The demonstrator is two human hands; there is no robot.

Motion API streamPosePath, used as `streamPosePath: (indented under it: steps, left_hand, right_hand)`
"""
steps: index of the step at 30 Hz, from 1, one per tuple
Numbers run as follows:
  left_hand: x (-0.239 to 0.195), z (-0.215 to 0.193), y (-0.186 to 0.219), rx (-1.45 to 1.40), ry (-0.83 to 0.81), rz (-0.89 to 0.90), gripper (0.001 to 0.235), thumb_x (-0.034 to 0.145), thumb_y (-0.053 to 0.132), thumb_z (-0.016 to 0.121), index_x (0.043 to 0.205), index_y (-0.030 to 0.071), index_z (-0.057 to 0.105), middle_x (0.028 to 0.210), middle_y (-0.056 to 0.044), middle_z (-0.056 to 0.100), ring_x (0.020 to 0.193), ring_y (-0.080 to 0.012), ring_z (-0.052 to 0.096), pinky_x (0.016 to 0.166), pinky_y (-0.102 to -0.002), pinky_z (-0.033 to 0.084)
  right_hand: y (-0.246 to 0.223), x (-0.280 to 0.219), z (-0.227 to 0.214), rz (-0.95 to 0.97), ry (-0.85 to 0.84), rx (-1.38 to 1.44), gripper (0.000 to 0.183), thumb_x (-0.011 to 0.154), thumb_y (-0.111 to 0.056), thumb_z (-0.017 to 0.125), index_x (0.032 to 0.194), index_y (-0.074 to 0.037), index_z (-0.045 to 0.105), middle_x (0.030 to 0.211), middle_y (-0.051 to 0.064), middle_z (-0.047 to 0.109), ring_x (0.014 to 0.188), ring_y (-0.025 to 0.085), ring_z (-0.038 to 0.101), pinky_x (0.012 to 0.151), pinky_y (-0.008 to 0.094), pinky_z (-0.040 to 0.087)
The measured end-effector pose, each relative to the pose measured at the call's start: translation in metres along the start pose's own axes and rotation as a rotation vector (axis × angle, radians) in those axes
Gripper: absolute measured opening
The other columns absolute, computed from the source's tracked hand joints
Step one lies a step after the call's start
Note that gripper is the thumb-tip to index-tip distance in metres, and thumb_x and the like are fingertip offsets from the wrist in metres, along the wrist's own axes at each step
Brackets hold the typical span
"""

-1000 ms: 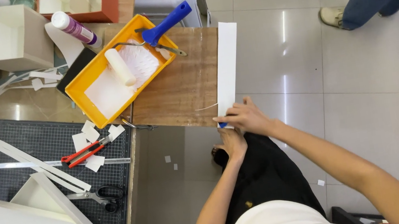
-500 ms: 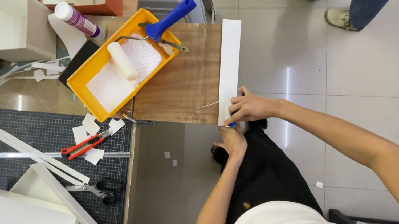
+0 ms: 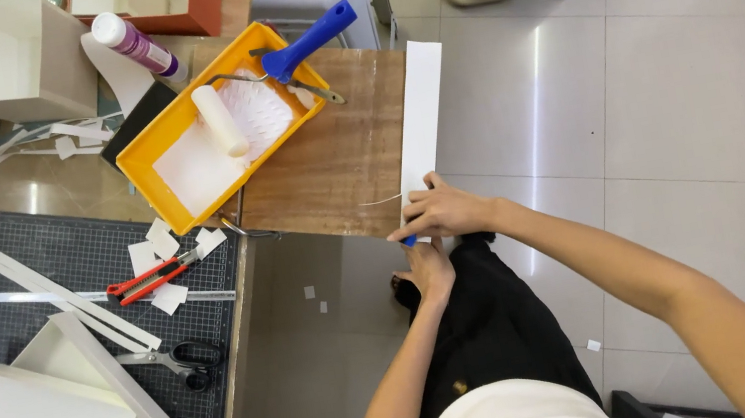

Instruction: Applying glue to a cardboard strip using a roller and smoothing it with a scraper

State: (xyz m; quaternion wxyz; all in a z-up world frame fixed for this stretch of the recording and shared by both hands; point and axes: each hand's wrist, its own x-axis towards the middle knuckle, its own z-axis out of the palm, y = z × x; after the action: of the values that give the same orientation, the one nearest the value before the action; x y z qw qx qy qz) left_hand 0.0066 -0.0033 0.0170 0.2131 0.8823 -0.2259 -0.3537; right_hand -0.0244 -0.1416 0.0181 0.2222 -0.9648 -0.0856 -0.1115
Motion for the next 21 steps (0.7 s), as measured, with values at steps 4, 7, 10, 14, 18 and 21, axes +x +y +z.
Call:
streamPosePath:
  steps: [4,7,10,14,18,21]
  left_hand:
    - [0.007,0.012,-0.01,-0.028,-0.007,-0.021,0.055,0.106,0.031,0.046,0.141,-0.006,0.023,0.132,-0.022,0.049,0.131,-0.0388,0.051,0.103,-0.085,0.01]
    - [0.013,0.023,-0.019,-0.098,-0.032,-0.041,0.059,0.109,0.039,0.037,0.14,-0.009,0.024,0.135,-0.027,0.048,0.132,-0.0416,0.05,0.104,-0.083,0.009]
    - [0.011,0.017,-0.016,-0.169,-0.049,-0.033,0.063,0.109,0.042,0.036,0.142,-0.01,0.021,0.141,-0.03,0.044,0.137,-0.0433,0.044,0.103,-0.084,0.003]
    - [0.001,0.002,-0.002,-0.182,-0.032,-0.042,0.061,0.108,0.041,0.039,0.141,-0.007,0.02,0.142,-0.027,0.044,0.139,-0.0403,0.043,0.101,-0.085,-0.002]
    - [0.014,0.02,-0.02,-0.211,-0.098,-0.091,0.066,0.109,0.044,0.036,0.145,-0.007,0.016,0.15,-0.03,0.035,0.143,-0.0416,0.036,0.107,-0.082,0.001]
    - [0.013,0.014,-0.015,-0.242,-0.147,-0.108,0.066,0.11,0.046,0.034,0.145,-0.006,0.014,0.154,-0.03,0.028,0.147,-0.0406,0.031,0.108,-0.08,-0.003]
  right_hand:
    - [0.021,-0.022,0.004,0.083,-0.045,-0.044,0.034,0.099,-0.046,0.05,0.132,-0.041,0.059,0.097,-0.006,0.062,0.085,0.015,0.053,0.084,0.042,0.028]
    - [0.047,-0.026,0.015,0.583,0.043,-0.221,0.049,0.103,-0.036,0.051,0.15,-0.041,0.042,0.106,-0.006,0.059,0.094,0.015,0.058,0.084,0.042,0.035]
    - [0.018,-0.029,0.047,0.768,0.293,-0.406,0.055,0.097,-0.033,0.061,0.15,-0.036,0.047,0.099,0.0,0.061,0.084,0.019,0.061,0.078,0.041,0.039]
    - [-0.018,-0.032,0.052,0.514,0.257,-0.374,0.044,0.1,-0.037,0.05,0.144,-0.036,0.053,0.091,-0.001,0.056,0.075,0.018,0.055,0.069,0.037,0.035]
    - [0.082,-0.025,0.025,0.655,0.37,-0.582,0.044,0.102,-0.032,0.054,0.146,-0.038,0.053,0.094,-0.003,0.055,0.077,0.016,0.055,0.073,0.037,0.037]
    - [0.055,-0.014,0.022,0.692,0.359,-0.55,0.043,0.1,-0.028,0.055,0.143,-0.035,0.053,0.097,0.0,0.058,0.083,0.019,0.057,0.077,0.042,0.036]
